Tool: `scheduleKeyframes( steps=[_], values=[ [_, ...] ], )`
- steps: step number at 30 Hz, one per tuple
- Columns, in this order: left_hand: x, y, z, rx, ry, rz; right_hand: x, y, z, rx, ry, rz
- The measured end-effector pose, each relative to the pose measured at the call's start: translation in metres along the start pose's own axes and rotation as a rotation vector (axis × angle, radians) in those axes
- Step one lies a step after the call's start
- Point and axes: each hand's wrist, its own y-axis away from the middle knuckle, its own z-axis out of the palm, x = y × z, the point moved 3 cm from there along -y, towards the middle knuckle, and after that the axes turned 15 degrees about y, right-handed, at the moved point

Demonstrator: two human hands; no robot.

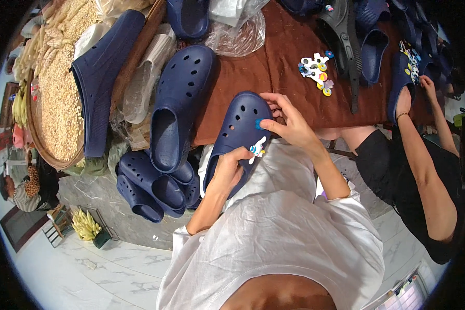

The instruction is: Manually attaching decorative charms to the holes of clogs.

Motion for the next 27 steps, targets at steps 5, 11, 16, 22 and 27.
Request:
scheduleKeyframes(
  steps=[5, 11, 16, 22, 27],
  values=[
    [0.000, -0.002, -0.012, 0.037, -0.025, -0.078, -0.005, 0.005, -0.002, -0.056, -0.178, 0.017],
    [0.006, 0.008, 0.010, 0.029, -0.187, 0.101, 0.000, 0.003, 0.007, 0.003, -0.118, 0.042],
    [0.017, -0.005, -0.007, 0.076, -0.100, 0.014, -0.006, 0.007, 0.012, 0.152, -0.018, -0.052],
    [0.022, -0.008, -0.006, 0.100, -0.072, -0.007, -0.003, 0.029, -0.022, 0.589, 0.483, -0.060],
    [0.025, 0.000, 0.006, 0.148, -0.091, 0.009, 0.025, 0.038, -0.075, 0.830, 0.895, 0.001]
  ],
)
